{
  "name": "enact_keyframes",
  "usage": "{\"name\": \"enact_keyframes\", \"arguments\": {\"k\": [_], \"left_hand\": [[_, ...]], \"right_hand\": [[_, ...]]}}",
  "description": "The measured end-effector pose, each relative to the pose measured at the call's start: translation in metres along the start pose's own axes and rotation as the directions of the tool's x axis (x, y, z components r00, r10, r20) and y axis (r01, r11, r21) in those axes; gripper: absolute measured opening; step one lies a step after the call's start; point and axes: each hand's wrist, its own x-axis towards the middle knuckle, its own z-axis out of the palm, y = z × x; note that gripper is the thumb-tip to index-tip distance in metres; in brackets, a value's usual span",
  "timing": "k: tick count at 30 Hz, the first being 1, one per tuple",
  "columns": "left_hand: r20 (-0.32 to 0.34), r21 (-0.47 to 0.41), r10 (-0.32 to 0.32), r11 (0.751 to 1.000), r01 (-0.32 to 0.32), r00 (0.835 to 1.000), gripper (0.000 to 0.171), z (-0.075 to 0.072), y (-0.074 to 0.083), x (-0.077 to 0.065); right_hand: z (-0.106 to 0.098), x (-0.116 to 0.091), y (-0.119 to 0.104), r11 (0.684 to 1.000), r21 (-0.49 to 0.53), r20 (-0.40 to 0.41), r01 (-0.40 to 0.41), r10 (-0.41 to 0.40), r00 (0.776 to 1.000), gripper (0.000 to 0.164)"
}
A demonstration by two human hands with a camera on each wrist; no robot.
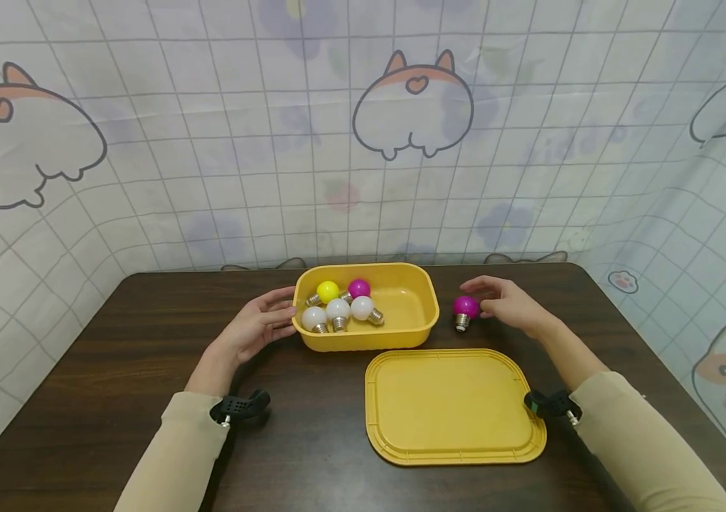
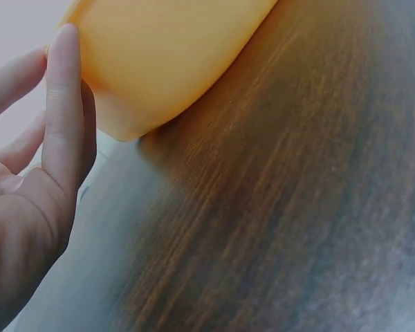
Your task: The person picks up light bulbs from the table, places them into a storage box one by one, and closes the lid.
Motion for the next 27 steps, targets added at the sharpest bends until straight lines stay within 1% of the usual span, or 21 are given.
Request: {"name": "enact_keyframes", "arguments": {"k": [6,17,27], "left_hand": [[-0.003,-0.008,-0.001,1.000,0.001,1.000,0.063,0.0007,-0.0003,-0.0005],[-0.006,-0.006,-0.005,1.000,0.005,1.000,0.063,0.0015,0.0011,-0.0008],[-0.008,-0.007,-0.004,1.000,0.004,1.000,0.063,0.0013,0.0010,-0.0008]], "right_hand": [[0.0026,0.0001,0.0010,1.000,0.012,0.024,0.000,0.000,1.000,0.045],[0.0036,0.0006,0.0032,1.000,0.000,0.045,0.021,-0.021,0.999,0.043],[0.0032,0.0009,0.0058,1.000,-0.009,0.055,0.006,-0.006,0.998,0.046]]}}
